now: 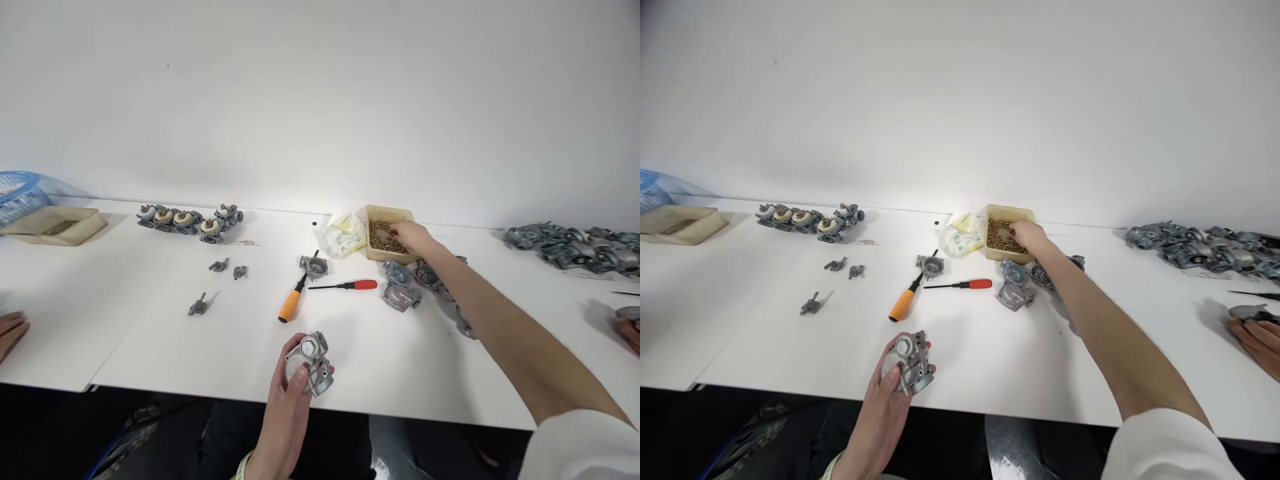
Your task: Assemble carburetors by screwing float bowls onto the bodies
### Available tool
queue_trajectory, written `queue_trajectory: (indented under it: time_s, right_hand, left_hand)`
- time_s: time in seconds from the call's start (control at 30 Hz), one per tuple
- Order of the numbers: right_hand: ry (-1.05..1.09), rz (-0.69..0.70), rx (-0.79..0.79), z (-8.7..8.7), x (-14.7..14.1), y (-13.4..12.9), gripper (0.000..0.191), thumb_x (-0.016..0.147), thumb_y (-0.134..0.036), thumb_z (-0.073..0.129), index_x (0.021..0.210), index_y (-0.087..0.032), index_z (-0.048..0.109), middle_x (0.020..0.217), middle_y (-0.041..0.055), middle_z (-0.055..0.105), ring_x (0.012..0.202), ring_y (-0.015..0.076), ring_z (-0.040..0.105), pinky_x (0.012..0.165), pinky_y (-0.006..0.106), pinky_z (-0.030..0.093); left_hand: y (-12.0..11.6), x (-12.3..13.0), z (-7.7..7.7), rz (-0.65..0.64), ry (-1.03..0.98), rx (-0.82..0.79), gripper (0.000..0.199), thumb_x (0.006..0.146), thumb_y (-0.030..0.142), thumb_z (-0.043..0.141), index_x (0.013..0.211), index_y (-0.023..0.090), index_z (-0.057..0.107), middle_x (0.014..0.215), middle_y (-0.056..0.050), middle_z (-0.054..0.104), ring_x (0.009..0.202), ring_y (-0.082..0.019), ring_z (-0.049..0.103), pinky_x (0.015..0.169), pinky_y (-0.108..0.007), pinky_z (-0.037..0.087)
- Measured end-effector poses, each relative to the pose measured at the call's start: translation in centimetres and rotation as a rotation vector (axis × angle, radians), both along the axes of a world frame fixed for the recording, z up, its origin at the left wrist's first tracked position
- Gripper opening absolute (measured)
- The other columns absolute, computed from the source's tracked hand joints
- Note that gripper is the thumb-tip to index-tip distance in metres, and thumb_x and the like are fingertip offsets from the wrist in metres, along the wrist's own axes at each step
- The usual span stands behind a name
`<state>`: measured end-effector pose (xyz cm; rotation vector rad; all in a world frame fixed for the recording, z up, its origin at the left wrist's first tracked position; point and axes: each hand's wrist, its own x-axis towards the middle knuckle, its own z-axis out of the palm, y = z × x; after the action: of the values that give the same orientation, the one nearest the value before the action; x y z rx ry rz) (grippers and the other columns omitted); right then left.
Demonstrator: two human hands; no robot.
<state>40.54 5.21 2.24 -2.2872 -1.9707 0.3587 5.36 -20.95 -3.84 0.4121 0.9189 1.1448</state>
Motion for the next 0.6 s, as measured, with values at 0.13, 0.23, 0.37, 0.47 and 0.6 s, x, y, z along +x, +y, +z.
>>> queue_trajectory:
  time_s: [0.13, 0.23, 0.37, 0.47, 0.6]
  right_hand:
    - [-0.031, 0.040, -0.078, -1.8, 0.6, 1.7, 0.031, 0.097, -0.040, 0.061, 0.112, -0.013, 0.065, 0.107, 0.0065, 0.066, 0.096, 0.0157, 0.064, 0.089, 0.037, 0.056]
    - [-0.022, 0.050, -0.044, -2.4, 1.0, 1.9, 0.030, 0.097, -0.040, 0.061, 0.107, -0.012, 0.065, 0.104, 0.0062, 0.066, 0.095, 0.0153, 0.064, 0.088, 0.036, 0.056]
    - [0.019, 0.028, 0.118, -1.8, 0.9, 1.2, 0.025, 0.095, -0.036, 0.064, 0.105, -0.012, 0.066, 0.108, 0.0069, 0.066, 0.099, 0.0159, 0.063, 0.092, 0.039, 0.054]
    - [0.111, -0.031, 0.289, -0.6, -0.4, -1.1, 0.031, 0.099, -0.038, 0.056, 0.109, -0.011, 0.066, 0.104, 0.0073, 0.066, 0.097, 0.0157, 0.064, 0.094, 0.038, 0.051]
    - [0.300, -0.039, 0.490, 1.1, -4.4, -8.6, 0.037, 0.097, -0.048, 0.054, 0.111, -0.016, 0.066, 0.105, 0.0092, 0.070, 0.096, 0.0176, 0.066, 0.088, 0.033, 0.052]
  left_hand:
    - [0.8, -0.6, -0.5, 0.020, 0.023, -0.006, 0.068, 0.081, 0.051, 0.080, 0.139, 0.029, 0.052, 0.146, -0.012, 0.054, 0.127, -0.032, 0.059, 0.097, -0.040, 0.056]
    - [1.3, -0.7, -0.8, 0.019, 0.007, 0.035, 0.061, 0.084, 0.048, 0.077, 0.137, 0.030, 0.053, 0.142, -0.012, 0.057, 0.120, -0.029, 0.062, 0.096, -0.040, 0.056]
    - [1.7, -0.4, -0.9, 0.017, 0.021, 0.100, 0.054, 0.088, 0.044, 0.073, 0.136, 0.028, 0.053, 0.131, -0.012, 0.061, 0.113, -0.026, 0.064, 0.094, -0.040, 0.056]
    - [1.7, 0.2, -0.8, 0.024, 0.042, 0.142, 0.052, 0.088, 0.043, 0.074, 0.133, 0.027, 0.054, 0.128, -0.009, 0.061, 0.107, -0.021, 0.063, 0.093, -0.036, 0.055]
    - [1.6, 0.7, -1.2, 0.025, 0.081, 0.221, 0.049, 0.088, 0.042, 0.075, 0.130, 0.027, 0.055, 0.125, -0.007, 0.061, 0.104, -0.018, 0.060, 0.092, -0.032, 0.052]
